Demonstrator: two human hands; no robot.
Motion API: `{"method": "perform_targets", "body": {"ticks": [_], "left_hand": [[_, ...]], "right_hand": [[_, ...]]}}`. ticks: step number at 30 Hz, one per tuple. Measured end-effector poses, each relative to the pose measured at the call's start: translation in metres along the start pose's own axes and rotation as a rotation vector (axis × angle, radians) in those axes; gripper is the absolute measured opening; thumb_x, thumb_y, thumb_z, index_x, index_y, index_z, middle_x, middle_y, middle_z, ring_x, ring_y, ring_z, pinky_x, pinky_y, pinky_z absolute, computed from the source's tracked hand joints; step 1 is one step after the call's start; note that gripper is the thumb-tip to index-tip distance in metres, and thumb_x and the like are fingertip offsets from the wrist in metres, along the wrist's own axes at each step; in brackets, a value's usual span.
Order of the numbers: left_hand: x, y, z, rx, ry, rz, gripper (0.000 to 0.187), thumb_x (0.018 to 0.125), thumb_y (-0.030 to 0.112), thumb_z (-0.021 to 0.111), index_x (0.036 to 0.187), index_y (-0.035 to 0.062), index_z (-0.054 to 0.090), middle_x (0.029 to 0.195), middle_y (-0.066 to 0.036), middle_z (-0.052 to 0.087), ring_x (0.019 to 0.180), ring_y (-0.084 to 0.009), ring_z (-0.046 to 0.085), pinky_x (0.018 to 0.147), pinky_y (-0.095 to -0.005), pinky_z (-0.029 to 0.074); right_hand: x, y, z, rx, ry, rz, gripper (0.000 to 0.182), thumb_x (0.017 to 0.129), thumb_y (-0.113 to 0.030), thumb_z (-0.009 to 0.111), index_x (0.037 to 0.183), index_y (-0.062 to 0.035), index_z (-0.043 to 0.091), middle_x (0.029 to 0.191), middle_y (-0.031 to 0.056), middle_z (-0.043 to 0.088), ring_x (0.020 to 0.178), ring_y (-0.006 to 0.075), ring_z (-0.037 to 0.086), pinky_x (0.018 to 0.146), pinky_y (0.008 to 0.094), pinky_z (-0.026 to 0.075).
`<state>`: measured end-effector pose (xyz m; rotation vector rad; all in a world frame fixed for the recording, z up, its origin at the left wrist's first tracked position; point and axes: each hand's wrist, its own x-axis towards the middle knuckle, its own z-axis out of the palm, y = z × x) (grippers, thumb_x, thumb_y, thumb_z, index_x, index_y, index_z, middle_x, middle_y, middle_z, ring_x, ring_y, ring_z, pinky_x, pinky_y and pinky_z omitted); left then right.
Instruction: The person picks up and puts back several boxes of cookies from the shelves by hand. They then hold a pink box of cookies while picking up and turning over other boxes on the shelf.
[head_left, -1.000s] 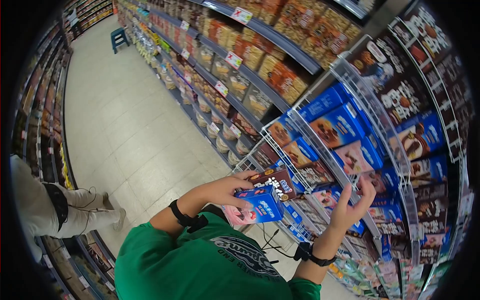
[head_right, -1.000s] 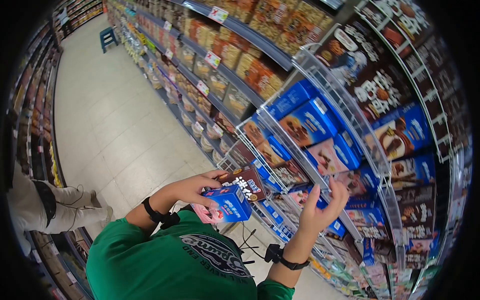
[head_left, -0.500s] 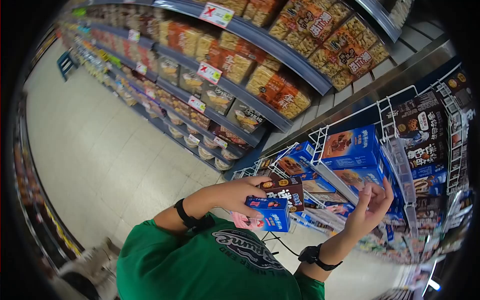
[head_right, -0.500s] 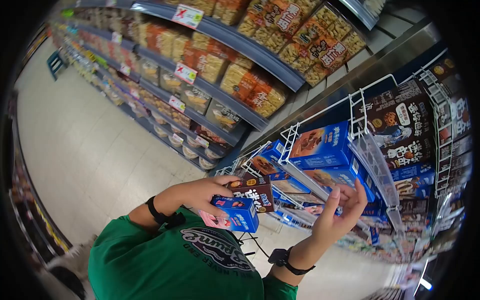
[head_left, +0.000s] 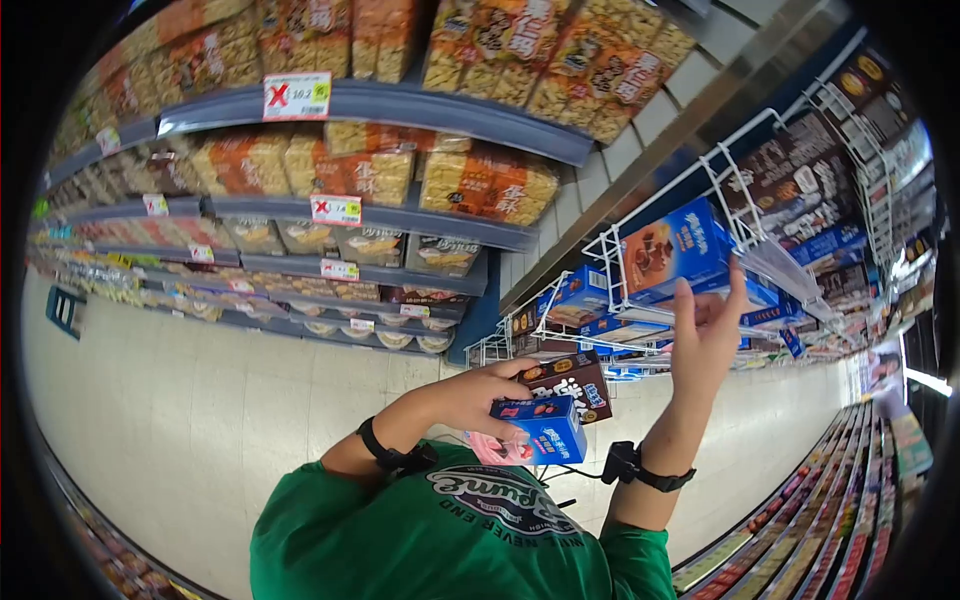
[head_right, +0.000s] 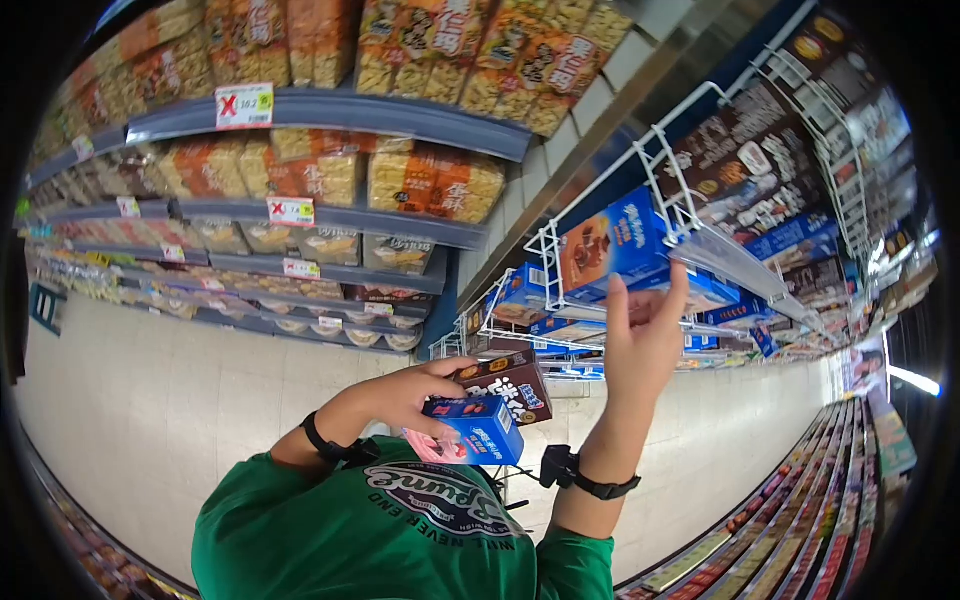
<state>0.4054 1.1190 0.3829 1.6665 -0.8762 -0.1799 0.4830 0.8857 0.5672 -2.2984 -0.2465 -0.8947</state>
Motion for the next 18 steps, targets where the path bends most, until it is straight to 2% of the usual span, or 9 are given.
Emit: {"method": "perform_targets", "body": {"ticks": [3,4,6,9,12,13,14,17,18], "left_hand": [[-0.003,0.005,-0.005,-0.012,-0.014,-0.029,0.05,0.077,0.029,0.085,0.113,-0.0017,0.067,0.153,-0.026,0.035,0.14,-0.0403,0.039,0.113,-0.0415,0.034],[-0.004,0.005,-0.007,0.002,-0.044,-0.021,0.05,0.077,0.029,0.085,0.113,-0.0017,0.067,0.153,-0.026,0.035,0.14,-0.0403,0.039,0.113,-0.0415,0.034],[-0.007,0.001,-0.007,-0.073,-0.03,0.0,0.05,0.078,0.029,0.085,0.113,-0.0023,0.067,0.153,-0.025,0.035,0.14,-0.0397,0.038,0.114,-0.0423,0.032],[-0.013,-0.001,-0.006,-0.052,-0.046,-0.011,0.052,0.077,0.029,0.085,0.114,-0.0019,0.067,0.154,-0.024,0.034,0.141,-0.0387,0.037,0.114,-0.0421,0.031],[-0.013,0.008,-0.008,-0.045,-0.06,-0.008,0.053,0.076,0.028,0.086,0.116,-0.0014,0.067,0.155,-0.023,0.033,0.142,-0.0378,0.036,0.115,-0.0425,0.03],[-0.014,0.011,-0.008,-0.063,-0.05,-0.042,0.054,0.076,0.03,0.085,0.115,-0.0022,0.067,0.156,-0.023,0.033,0.143,-0.0379,0.034,0.116,-0.0433,0.028],[-0.016,0.013,-0.008,-0.084,-0.034,-0.078,0.054,0.077,0.032,0.085,0.114,-0.003,0.067,0.156,-0.023,0.033,0.145,-0.0379,0.032,0.117,-0.0441,0.026],[-0.023,0.013,-0.008,-0.081,-0.012,-0.108,0.055,0.076,0.033,0.085,0.114,-0.0023,0.067,0.157,-0.023,0.031,0.146,-0.0374,0.03,0.118,-0.0442,0.025],[-0.024,0.012,-0.009,-0.08,-0.012,-0.112,0.055,0.076,0.033,0.085,0.114,-0.0023,0.067,0.157,-0.023,0.031,0.146,-0.0374,0.03,0.118,-0.0442,0.025]], "right_hand": [[-0.001,-0.006,0.005,-0.05,0.079,-0.077,0.06,0.085,-0.023,0.081,0.135,-0.0059,0.053,0.074,0.0019,0.06,0.059,0.011,0.056,0.056,0.0259,0.046],[-0.002,-0.008,0.006,-0.073,0.079,-0.076,0.06,0.082,-0.023,0.082,0.133,-0.0084,0.055,0.086,0.0039,0.06,0.066,0.0142,0.057,0.057,0.027,0.046],[0.002,-0.008,0.013,-0.19,0.194,-0.251,0.057,0.08,-0.025,0.082,0.129,-0.0087,0.056,0.098,0.0071,0.061,0.075,0.0205,0.061,0.06,0.0311,0.049],[0.005,-0.013,0.025,-0.098,0.242,-0.143,0.055,0.078,-0.027,0.083,0.123,-0.0088,0.058,0.105,0.0092,0.061,0.082,0.0256,0.062,0.064,0.0354,0.052],[0.008,-0.001,0.031,-0.101,0.292,-0.131,0.054,0.077,-0.03,0.083,0.119,-0.0087,0.058,0.106,0.0093,0.061,0.081,0.0262,0.063,0.065,0.0372,0.053],[0.009,0.002,0.03,-0.077,0.298,-0.133,0.056,0.076,-0.027,0.085,0.122,-0.0086,0.058,0.097,0.0076,0.062,0.073,0.0221,0.063,0.061,0.0343,0.051],[0.008,0.005,0.026,-0.077,0.305,-0.122,0.056,0.076,-0.027,0.085,0.122,-0.0086,0.058,0.097,0.0076,0.062,0.073,0.0221,0.063,0.061,0.0343,0.051],[0.008,0.011,0.017,0.053,0.206,-0.078,0.058,0.076,-0.018,0.086,0.125,-0.0062,0.058,0.076,0.003,0.06,0.056,0.014,0.055,0.054,0.0295,0.045],[0.008,0.011,0.018,0.056,0.205,-0.075,0.058,0.076,-0.018,0.086,0.125,-0.0062,0.058,0.076,0.003,0.06,0.056,0.014,0.055,0.054,0.0295,0.045]]}}
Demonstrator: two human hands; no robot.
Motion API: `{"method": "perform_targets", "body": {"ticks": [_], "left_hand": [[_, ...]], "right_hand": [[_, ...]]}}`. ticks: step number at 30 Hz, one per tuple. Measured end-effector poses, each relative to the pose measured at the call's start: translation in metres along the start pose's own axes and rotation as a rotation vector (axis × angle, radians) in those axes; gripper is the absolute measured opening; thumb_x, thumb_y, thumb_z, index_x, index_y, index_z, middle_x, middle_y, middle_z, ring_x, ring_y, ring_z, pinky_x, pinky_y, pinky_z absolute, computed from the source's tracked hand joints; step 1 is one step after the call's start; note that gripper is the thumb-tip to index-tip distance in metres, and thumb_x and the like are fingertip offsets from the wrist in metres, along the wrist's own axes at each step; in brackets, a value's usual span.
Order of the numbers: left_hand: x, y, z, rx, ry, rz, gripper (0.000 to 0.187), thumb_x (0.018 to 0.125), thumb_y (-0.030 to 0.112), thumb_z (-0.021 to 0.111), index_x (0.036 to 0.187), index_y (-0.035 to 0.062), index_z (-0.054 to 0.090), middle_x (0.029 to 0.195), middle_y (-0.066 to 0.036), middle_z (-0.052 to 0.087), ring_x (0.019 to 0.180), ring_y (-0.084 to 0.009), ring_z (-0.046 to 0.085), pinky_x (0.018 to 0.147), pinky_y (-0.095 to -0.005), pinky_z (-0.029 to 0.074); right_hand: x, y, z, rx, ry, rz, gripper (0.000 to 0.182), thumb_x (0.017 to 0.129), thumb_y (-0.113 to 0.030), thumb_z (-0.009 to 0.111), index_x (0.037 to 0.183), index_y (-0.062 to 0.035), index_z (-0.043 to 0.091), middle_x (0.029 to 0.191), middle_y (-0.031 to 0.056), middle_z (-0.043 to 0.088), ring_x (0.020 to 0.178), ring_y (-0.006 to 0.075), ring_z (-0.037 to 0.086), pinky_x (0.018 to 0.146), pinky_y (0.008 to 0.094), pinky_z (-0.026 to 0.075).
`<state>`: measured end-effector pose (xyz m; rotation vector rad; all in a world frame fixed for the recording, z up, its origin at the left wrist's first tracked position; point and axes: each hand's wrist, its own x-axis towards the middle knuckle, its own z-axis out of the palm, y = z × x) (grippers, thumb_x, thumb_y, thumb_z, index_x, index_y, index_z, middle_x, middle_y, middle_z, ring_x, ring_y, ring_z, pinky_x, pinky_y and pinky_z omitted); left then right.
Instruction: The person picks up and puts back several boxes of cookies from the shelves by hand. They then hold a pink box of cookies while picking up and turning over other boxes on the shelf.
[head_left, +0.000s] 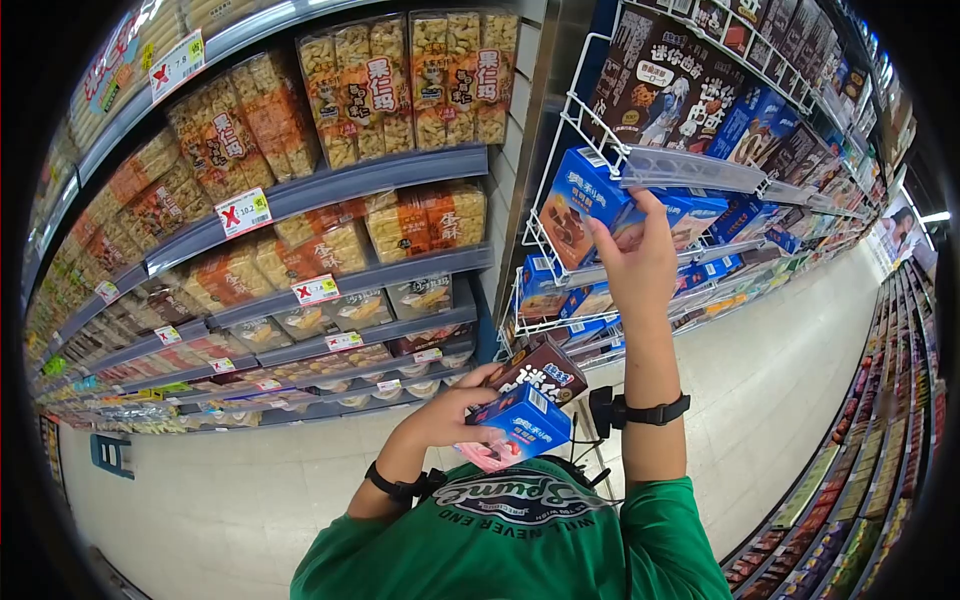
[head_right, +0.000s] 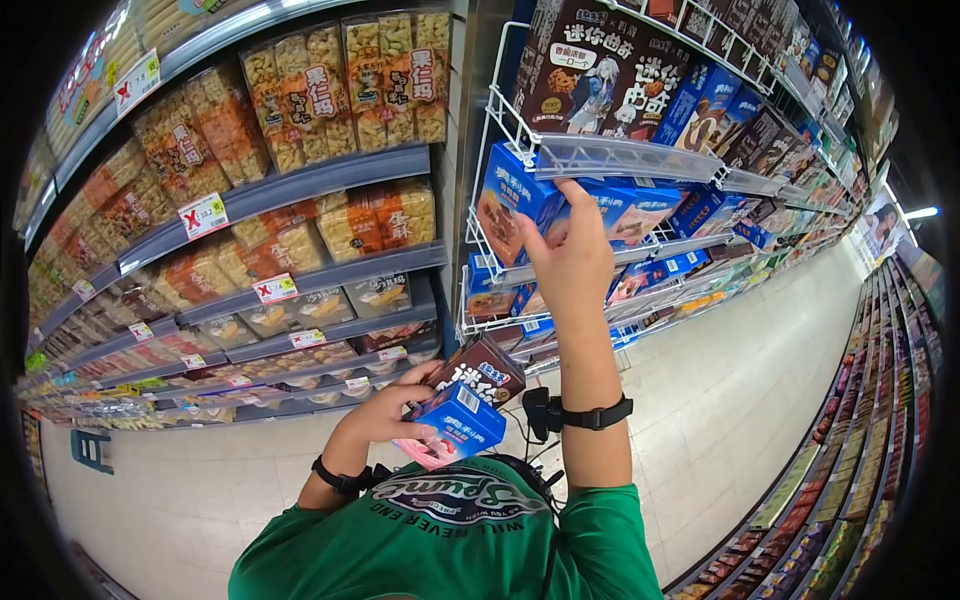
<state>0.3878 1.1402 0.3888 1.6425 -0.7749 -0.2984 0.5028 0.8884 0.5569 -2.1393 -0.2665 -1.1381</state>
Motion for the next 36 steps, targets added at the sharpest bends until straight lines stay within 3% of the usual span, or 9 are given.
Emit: {"method": "perform_targets", "body": {"ticks": [8,12,13,16,17,21,26,30,36], "left_hand": [[0.003,0.0,0.004,0.005,-0.015,-0.003,0.052,0.076,0.034,0.084,0.11,-0.0025,0.068,0.155,-0.022,0.034,0.144,-0.036,0.033,0.117,-0.0442,0.026],[0.001,0.003,0.004,-0.015,-0.012,-0.024,0.05,0.076,0.034,0.084,0.107,-0.0023,0.068,0.154,-0.022,0.036,0.143,-0.0355,0.034,0.116,-0.0446,0.026],[0.0,-0.001,0.002,-0.003,-0.023,-0.019,0.049,0.076,0.031,0.084,0.109,-0.0018,0.068,0.154,-0.022,0.035,0.143,-0.0359,0.035,0.116,-0.0434,0.027],[0.002,-0.001,0.002,0.012,-0.038,-0.019,0.048,0.076,0.028,0.084,0.111,-0.0011,0.068,0.155,-0.023,0.034,0.143,-0.036,0.036,0.116,-0.0421,0.027],[0.003,0.0,0.003,0.008,-0.034,-0.031,0.048,0.076,0.028,0.084,0.111,-0.0011,0.068,0.155,-0.023,0.034,0.143,-0.0358,0.036,0.116,-0.0421,0.027],[0.008,-0.003,0.003,0.027,-0.059,-0.037,0.049,0.076,0.029,0.084,0.111,-0.0007,0.068,0.156,-0.024,0.033,0.143,-0.0358,0.036,0.116,-0.0424,0.027],[0.013,-0.005,0.005,0.023,-0.063,-0.044,0.048,0.076,0.029,0.084,0.109,-0.0012,0.068,0.156,-0.024,0.032,0.142,-0.0357,0.037,0.116,-0.0425,0.027],[0.015,-0.008,0.007,0.021,-0.074,-0.061,0.047,0.076,0.029,0.083,0.107,-0.0015,0.067,0.157,-0.024,0.032,0.142,-0.0352,0.037,0.116,-0.0426,0.027],[0.031,0.001,0.019,0.015,-0.073,-0.061,0.043,0.076,0.028,0.082,0.102,-0.0026,0.066,0.155,-0.022,0.034,0.137,-0.0338,0.04,0.113,-0.0428,0.03]], "right_hand": [[0.004,0.003,0.006,0.104,-0.033,-0.092,0.052,0.081,-0.012,0.08,0.125,-0.0018,0.054,0.109,0.0122,0.06,0.061,0.017,0.057,0.059,0.0313,0.049],[0.008,0.004,0.001,0.117,-0.029,-0.103,0.05,0.08,-0.013,0.079,0.123,-0.0034,0.055,0.111,0.0121,0.06,0.063,0.0176,0.058,0.06,0.0314,0.051],[0.009,0.004,0.001,0.054,0.0,-0.101,0.05,0.078,-0.017,0.08,0.12,-0.0053,0.055,0.115,0.0129,0.058,0.07,0.0225,0.061,0.063,0.0343,0.053],[0.01,0.005,0.005,-0.039,0.069,-0.179,0.049,0.078,-0.019,0.079,0.119,-0.0064,0.055,0.117,0.0138,0.057,0.077,0.0288,0.063,0.066,0.0382,0.055],[0.01,0.003,0.005,-0.021,0.081,-0.183,0.048,0.076,-0.018,0.078,0.117,-0.0072,0.056,0.114,0.0137,0.058,0.087,0.0336,0.062,0.073,0.0419,0.054],[0.016,0.006,0.006,-0.04,0.127,-0.274,0.045,0.072,-0.014,0.077,0.113,-0.0075,0.06,0.109,0.013,0.058,0.099,0.0356,0.058,0.082,0.0437,0.05],[0.017,-0.002,0.004,-0.076,0.143,-0.26,0.045,0.071,-0.015,0.08,0.111,-0.0063,0.062,0.108,0.0143,0.057,0.097,0.035,0.059,0.081,0.0427,0.05],[0.016,-0.005,-0.001,-0.091,0.013,-0.295,0.053,0.071,-0.024,0.082,0.118,-0.0098,0.063,0.108,0.0135,0.057,0.096,0.0344,0.058,0.08,0.0441,0.048],[0.004,0.002,-0.02,-0.027,0.019,-0.338,0.058,0.073,-0.023,0.081,0.126,-0.0109,0.06,0.119,0.0121,0.058,0.102,0.0323,0.059,0.084,0.045,0.047]]}}
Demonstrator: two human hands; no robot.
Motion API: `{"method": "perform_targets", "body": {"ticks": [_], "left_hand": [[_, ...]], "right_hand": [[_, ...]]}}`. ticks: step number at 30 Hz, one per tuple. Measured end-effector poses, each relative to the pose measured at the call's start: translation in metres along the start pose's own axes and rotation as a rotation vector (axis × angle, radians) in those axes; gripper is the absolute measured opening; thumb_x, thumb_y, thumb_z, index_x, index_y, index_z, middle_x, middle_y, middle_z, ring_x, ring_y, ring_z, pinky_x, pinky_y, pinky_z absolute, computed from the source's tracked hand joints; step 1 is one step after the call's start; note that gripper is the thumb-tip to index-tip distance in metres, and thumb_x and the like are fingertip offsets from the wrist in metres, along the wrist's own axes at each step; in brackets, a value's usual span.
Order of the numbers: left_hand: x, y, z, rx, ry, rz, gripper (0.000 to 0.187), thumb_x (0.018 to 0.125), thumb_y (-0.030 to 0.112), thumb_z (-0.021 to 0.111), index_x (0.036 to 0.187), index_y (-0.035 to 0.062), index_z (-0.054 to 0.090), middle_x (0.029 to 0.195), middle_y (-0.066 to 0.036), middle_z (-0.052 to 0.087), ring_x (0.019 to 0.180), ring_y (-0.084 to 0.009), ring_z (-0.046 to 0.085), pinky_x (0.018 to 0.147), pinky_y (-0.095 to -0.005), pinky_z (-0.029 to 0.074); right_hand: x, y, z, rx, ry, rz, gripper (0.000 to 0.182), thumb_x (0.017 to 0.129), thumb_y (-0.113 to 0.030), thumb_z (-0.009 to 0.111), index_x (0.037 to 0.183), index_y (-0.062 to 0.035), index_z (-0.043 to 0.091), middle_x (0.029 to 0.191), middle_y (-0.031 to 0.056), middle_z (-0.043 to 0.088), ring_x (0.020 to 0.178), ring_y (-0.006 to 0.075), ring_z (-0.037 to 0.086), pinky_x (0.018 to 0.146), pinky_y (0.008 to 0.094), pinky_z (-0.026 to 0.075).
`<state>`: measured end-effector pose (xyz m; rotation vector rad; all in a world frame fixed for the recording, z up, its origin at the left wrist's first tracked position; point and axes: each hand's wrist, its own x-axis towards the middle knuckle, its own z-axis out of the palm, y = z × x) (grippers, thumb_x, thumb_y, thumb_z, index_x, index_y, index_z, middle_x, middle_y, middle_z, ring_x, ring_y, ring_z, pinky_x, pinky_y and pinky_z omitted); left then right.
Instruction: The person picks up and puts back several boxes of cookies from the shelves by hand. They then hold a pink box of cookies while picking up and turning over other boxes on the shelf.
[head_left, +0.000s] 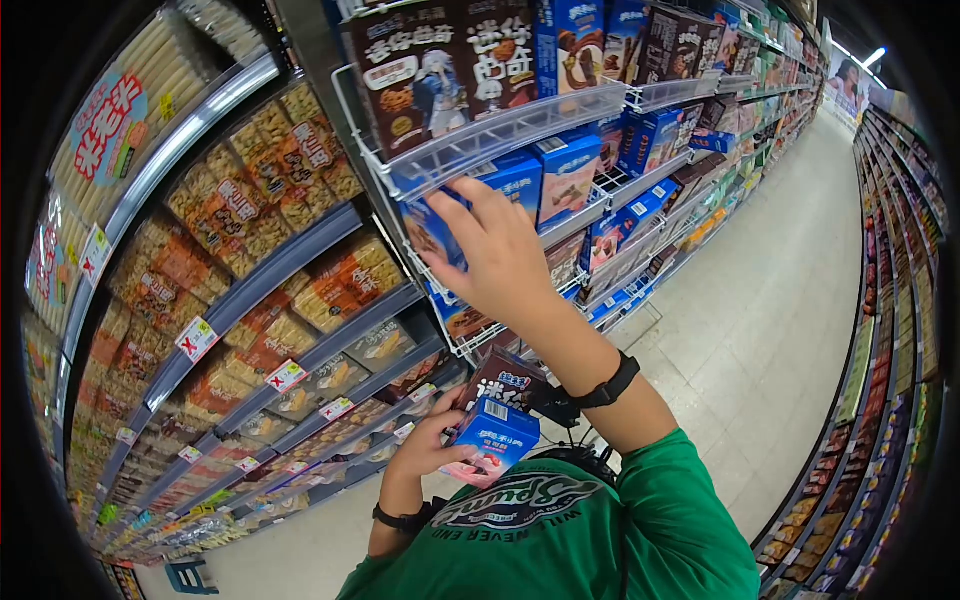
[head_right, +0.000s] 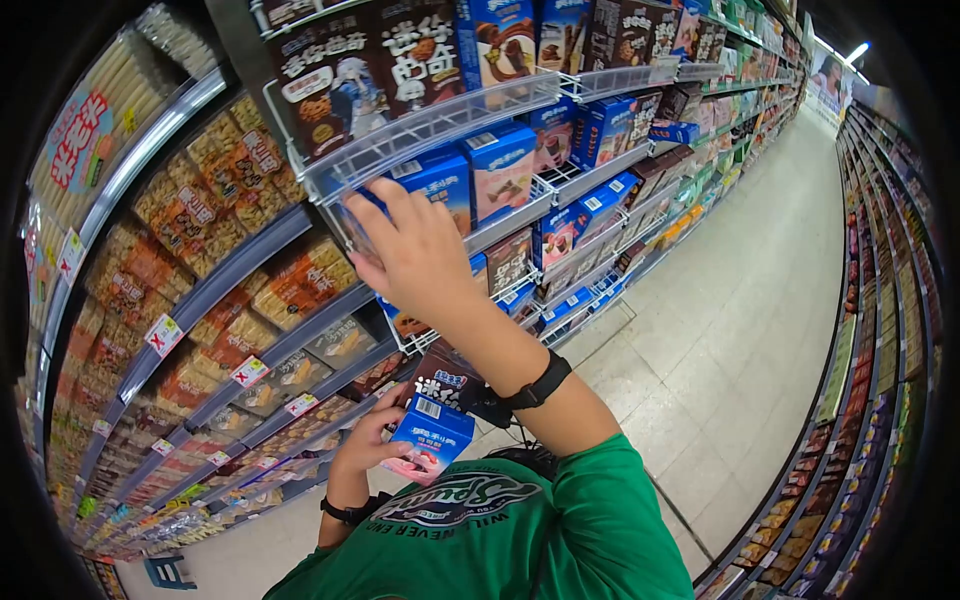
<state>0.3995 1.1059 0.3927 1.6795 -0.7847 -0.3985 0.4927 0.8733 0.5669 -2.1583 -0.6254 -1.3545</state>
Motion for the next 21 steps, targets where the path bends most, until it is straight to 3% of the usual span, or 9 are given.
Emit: {"method": "perform_targets", "body": {"ticks": [2,6,11,13,14,16,20,21], "left_hand": [[0.007,0.002,0.005,-0.033,-0.003,-0.023,0.042,0.077,0.027,0.082,0.101,-0.0021,0.065,0.155,-0.022,0.034,0.139,-0.0339,0.039,0.114,-0.0438,0.03],[0.02,-0.003,0.019,-0.064,0.039,0.009,0.042,0.077,0.028,0.082,0.104,-0.0014,0.068,0.156,-0.022,0.035,0.142,-0.0338,0.037,0.114,-0.044,0.029],[0.059,0.015,0.047,-0.19,0.106,0.022,0.05,0.077,0.038,0.08,0.111,0.0019,0.071,0.156,-0.022,0.036,0.144,-0.0356,0.034,0.116,-0.0473,0.026],[0.079,0.021,0.062,-0.197,0.124,0.053,0.051,0.079,0.039,0.079,0.112,0.001,0.071,0.155,-0.022,0.037,0.145,-0.0364,0.033,0.116,-0.0484,0.025],[0.089,0.023,0.072,-0.189,0.136,0.055,0.051,0.079,0.039,0.079,0.112,0.001,0.071,0.155,-0.022,0.037,0.145,-0.0364,0.033,0.116,-0.0484,0.025],[0.107,0.031,0.096,-0.319,0.262,-0.044,0.052,0.08,0.038,0.079,0.112,-0.0007,0.07,0.156,-0.022,0.037,0.144,-0.0365,0.033,0.117,-0.0484,0.024],[0.15,0.041,0.132,-0.155,0.271,0.052,0.047,0.081,0.033,0.077,0.113,-0.0016,0.069,0.158,-0.021,0.033,0.145,-0.0361,0.033,0.116,-0.0478,0.025],[0.158,0.046,0.142,-0.139,0.287,0.048,0.047,0.081,0.032,0.077,0.113,-0.0011,0.069,0.158,-0.021,0.032,0.145,-0.0357,0.033,0.116,-0.0479,0.026]], "right_hand": [[-0.008,0.006,-0.011,0.108,0.017,-0.036,0.058,0.074,-0.02,0.081,0.128,-0.0118,0.061,0.127,0.0122,0.057,0.107,0.0323,0.059,0.086,0.0428,0.047],[-0.031,0.046,-0.055,0.249,0.105,-0.059,0.048,0.076,-0.012,0.078,0.122,-0.0062,0.064,0.118,0.0126,0.063,0.106,0.031,0.061,0.088,0.0409,0.048],[-0.068,0.147,-0.111,0.165,0.087,0.09,0.04,0.081,-0.009,0.075,0.119,-0.0037,0.064,0.115,0.0134,0.065,0.1,0.0277,0.062,0.085,0.0366,0.049],[-0.083,0.192,-0.124,0.13,0.088,0.385,0.038,0.083,-0.013,0.074,0.119,-0.0044,0.064,0.11,0.0108,0.065,0.096,0.0262,0.061,0.082,0.0365,0.05],[-0.085,0.214,-0.131,0.143,0.089,0.379,0.038,0.083,-0.013,0.074,0.119,-0.0044,0.064,0.11,0.0108,0.065,0.096,0.0262,0.061,0.082,0.0365,0.05],[-0.09,0.255,-0.142,0.208,0.137,0.578,0.039,0.086,-0.015,0.073,0.121,-0.0037,0.062,0.112,0.0089,0.064,0.095,0.0219,0.059,0.079,0.0333,0.049],[-0.086,0.305,-0.149,0.261,0.106,0.561,0.042,0.087,-0.018,0.074,0.125,-0.0044,0.06,0.117,0.0071,0.062,0.095,0.0187,0.057,0.076,0.0316,0.047],[-0.081,0.309,-0.151,0.258,0.057,0.606,0.051,0.084,-0.019,0.077,0.129,-0.0036,0.057,0.123,0.0106,0.06,0.104,0.0234,0.058,0.086,0.0352,0.048]]}}
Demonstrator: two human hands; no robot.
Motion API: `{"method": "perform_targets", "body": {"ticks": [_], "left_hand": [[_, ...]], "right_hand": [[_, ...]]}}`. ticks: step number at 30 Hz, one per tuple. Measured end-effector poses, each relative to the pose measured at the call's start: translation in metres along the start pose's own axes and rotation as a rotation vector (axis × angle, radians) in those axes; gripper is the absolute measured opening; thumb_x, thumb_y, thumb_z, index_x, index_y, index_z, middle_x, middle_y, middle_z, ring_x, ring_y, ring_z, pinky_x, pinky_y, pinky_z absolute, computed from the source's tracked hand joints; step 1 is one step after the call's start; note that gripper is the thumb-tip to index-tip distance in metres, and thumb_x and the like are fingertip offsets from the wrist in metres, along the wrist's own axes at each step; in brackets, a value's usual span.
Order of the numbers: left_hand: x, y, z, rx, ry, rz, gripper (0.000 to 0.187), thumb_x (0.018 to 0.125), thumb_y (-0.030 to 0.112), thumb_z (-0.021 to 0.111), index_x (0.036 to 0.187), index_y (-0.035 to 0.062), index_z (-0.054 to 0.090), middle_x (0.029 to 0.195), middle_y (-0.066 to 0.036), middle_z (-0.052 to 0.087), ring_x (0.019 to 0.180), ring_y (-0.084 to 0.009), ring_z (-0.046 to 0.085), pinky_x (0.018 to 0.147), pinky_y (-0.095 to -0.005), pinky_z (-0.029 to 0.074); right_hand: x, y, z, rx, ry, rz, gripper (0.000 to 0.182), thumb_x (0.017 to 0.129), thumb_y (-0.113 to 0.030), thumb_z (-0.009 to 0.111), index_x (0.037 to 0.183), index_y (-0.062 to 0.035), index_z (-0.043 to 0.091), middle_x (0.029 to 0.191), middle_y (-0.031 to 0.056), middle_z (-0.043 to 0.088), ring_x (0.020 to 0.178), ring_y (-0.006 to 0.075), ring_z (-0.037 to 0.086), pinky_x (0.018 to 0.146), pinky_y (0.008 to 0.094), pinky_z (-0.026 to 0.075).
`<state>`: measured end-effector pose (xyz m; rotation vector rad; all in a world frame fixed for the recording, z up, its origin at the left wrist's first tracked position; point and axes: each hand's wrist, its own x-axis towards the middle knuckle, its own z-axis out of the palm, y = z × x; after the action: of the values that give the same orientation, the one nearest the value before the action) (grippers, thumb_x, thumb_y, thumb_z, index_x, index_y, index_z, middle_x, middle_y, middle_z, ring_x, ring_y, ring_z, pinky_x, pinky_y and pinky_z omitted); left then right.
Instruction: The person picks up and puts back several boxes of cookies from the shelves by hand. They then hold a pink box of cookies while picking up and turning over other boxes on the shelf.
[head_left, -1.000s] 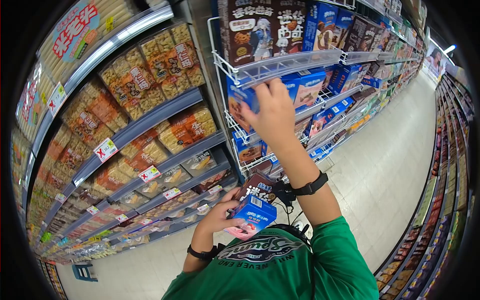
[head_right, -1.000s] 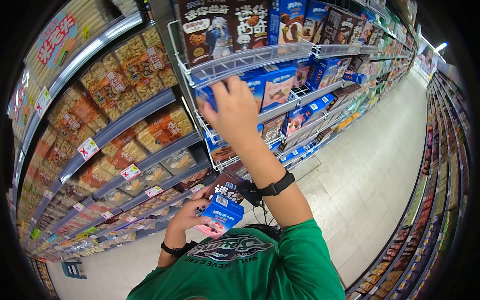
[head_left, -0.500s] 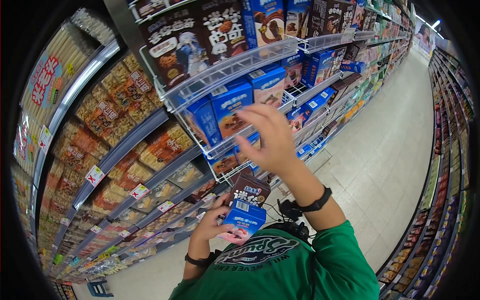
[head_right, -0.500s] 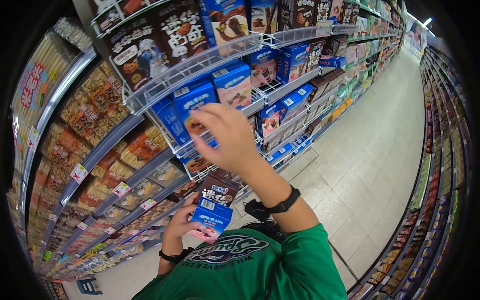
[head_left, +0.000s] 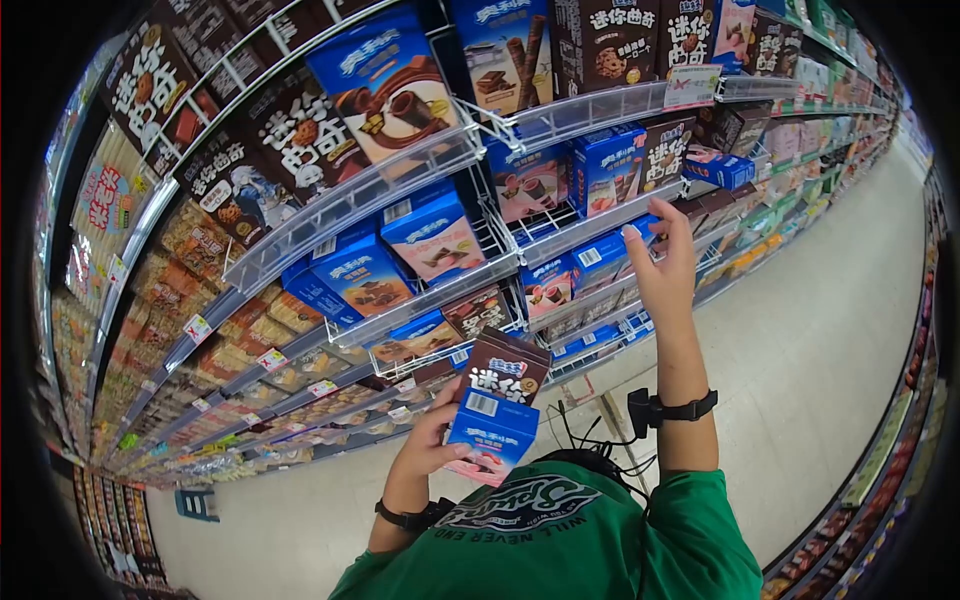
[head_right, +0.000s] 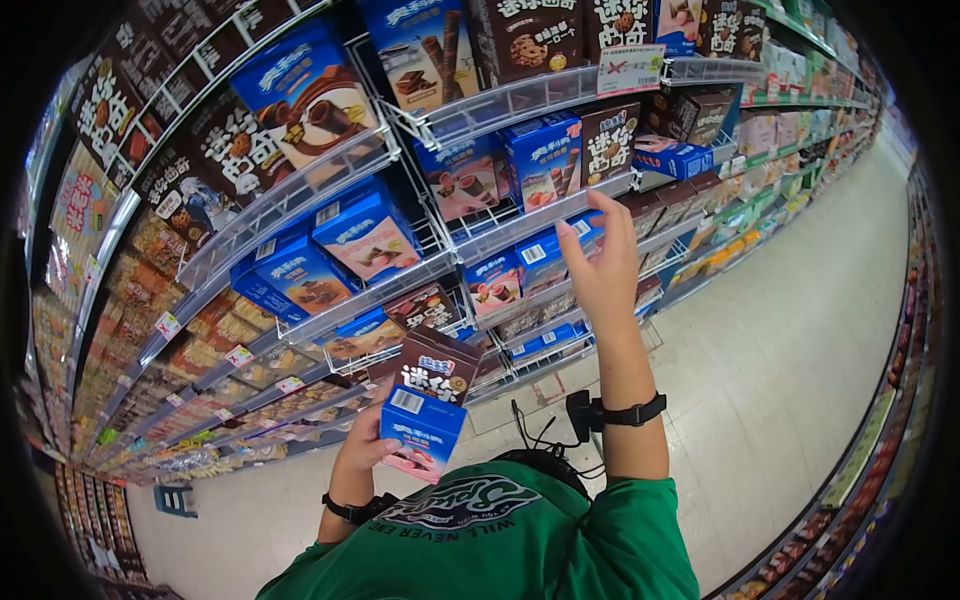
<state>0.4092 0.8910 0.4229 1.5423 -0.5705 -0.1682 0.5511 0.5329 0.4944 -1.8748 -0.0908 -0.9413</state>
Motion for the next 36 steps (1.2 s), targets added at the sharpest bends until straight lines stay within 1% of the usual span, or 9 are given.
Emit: {"method": "perform_targets", "body": {"ticks": [1,3,4,7,13,20,27,32,36], "left_hand": [[-0.001,0.001,0.013,0.001,0.023,-0.017,0.047,0.081,0.032,0.077,0.113,-0.0011,0.069,0.158,-0.021,0.032,0.145,-0.0357,0.033,0.116,-0.0479,0.026],[0.002,-0.004,0.029,-0.002,0.043,-0.003,0.047,0.08,0.032,0.077,0.112,-0.0004,0.069,0.158,-0.021,0.033,0.144,-0.0357,0.034,0.115,-0.0478,0.027],[0.001,-0.006,0.033,0.023,0.052,-0.015,0.047,0.079,0.032,0.078,0.112,0.0,0.069,0.158,-0.021,0.033,0.143,-0.0361,0.035,0.115,-0.0473,0.027],[-0.003,-0.008,0.046,0.042,0.105,-0.025,0.047,0.079,0.032,0.078,0.112,0.0,0.069,0.158,-0.021,0.033,0.143,-0.0364,0.036,0.114,-0.0471,0.028],[-0.012,-0.007,0.052,0.058,0.196,-0.045,0.046,0.078,0.031,0.078,0.111,0.0001,0.069,0.157,-0.022,0.034,0.142,-0.037,0.037,0.114,-0.0479,0.028],[-0.024,-0.007,0.047,0.022,0.236,-0.041,0.042,0.077,0.029,0.079,0.107,0.0006,0.069,0.157,-0.022,0.034,0.142,-0.0358,0.037,0.113,-0.0454,0.03],[-0.032,-0.013,0.017,0.03,0.2,-0.043,0.042,0.078,0.029,0.08,0.106,0.0004,0.068,0.157,-0.021,0.034,0.142,-0.0328,0.038,0.109,-0.0413,0.034],[-0.038,-0.015,0.001,0.068,0.172,-0.07,0.042,0.078,0.028,0.08,0.107,-0.0005,0.068,0.156,-0.021,0.035,0.14,-0.0345,0.041,0.11,-0.0426,0.035],[-0.038,-0.015,-0.005,0.057,0.157,-0.042,0.045,0.077,0.027,0.079,0.11,-0.001,0.069,0.157,-0.022,0.034,0.14,-0.0365,0.041,0.111,-0.045,0.033]], "right_hand": [[0.003,0.001,0.001,0.012,-0.024,0.009,0.051,0.084,-0.019,0.077,0.129,-0.0036,0.057,0.123,0.0106,0.06,0.104,0.0234,0.058,0.086,0.0352,0.048],[0.017,0.003,0.012,-0.082,0.141,-0.214,0.063,0.08,-0.02,0.081,0.134,-0.0028,0.052,0.129,0.0155,0.055,0.116,0.0307,0.055,0.097,0.0404,0.045],[0.023,0.004,0.019,-0.049,0.138,-0.212,0.073,0.076,-0.021,0.085,0.137,-0.0025,0.049,0.136,0.0192,0.05,0.126,0.0369,0.049,0.105,0.0447,0.04],[0.037,0.002,0.038,-0.044,0.196,-0.358,0.078,0.073,-0.025,0.087,0.138,-0.0036,0.049,0.139,0.0192,0.048,0.126,0.0376,0.048,0.106,0.046,0.039],[0.044,-0.003,0.062,-0.206,0.238,-0.386,0.087,0.069,-0.028,0.088,0.144,-0.0121,0.046,0.145,0.018,0.043,0.124,0.0388,0.047,0.102,0.049,0.038],[0.046,0.002,0.068,-0.154,0.257,-0.315,0.097,0.067,-0.019,0.087,0.149,-0.0093,0.037,0.14,0.0232,0.043,0.129,0.0414,0.045,0.108,0.0495,0.038],[0.04,-0.008,0.073,-0.076,0.226,-0.206,0.102,0.071,-0.026,0.089,0.153,-0.0072,0.029,0.141,0.0204,0.039,0.129,0.0361,0.044,0.108,0.0459,0.04],[0.028,-0.019,0.092,-0.181,0.22,-0.408,0.107,0.062,-0.035,0.093,0.149,-0.0071,0.039,0.129,0.0208,0.05,0.12,0.0384,0.049,0.101,0.0479,0.041],[0.016,-0.029,0.115,-0.164,0.196,-0.424,0.101,0.063,-0.037,0.091,0.147,-0.0107,0.043,0.129,0.0195,0.049,0.117,0.0393,0.049,0.098,0.0514,0.041]]}}
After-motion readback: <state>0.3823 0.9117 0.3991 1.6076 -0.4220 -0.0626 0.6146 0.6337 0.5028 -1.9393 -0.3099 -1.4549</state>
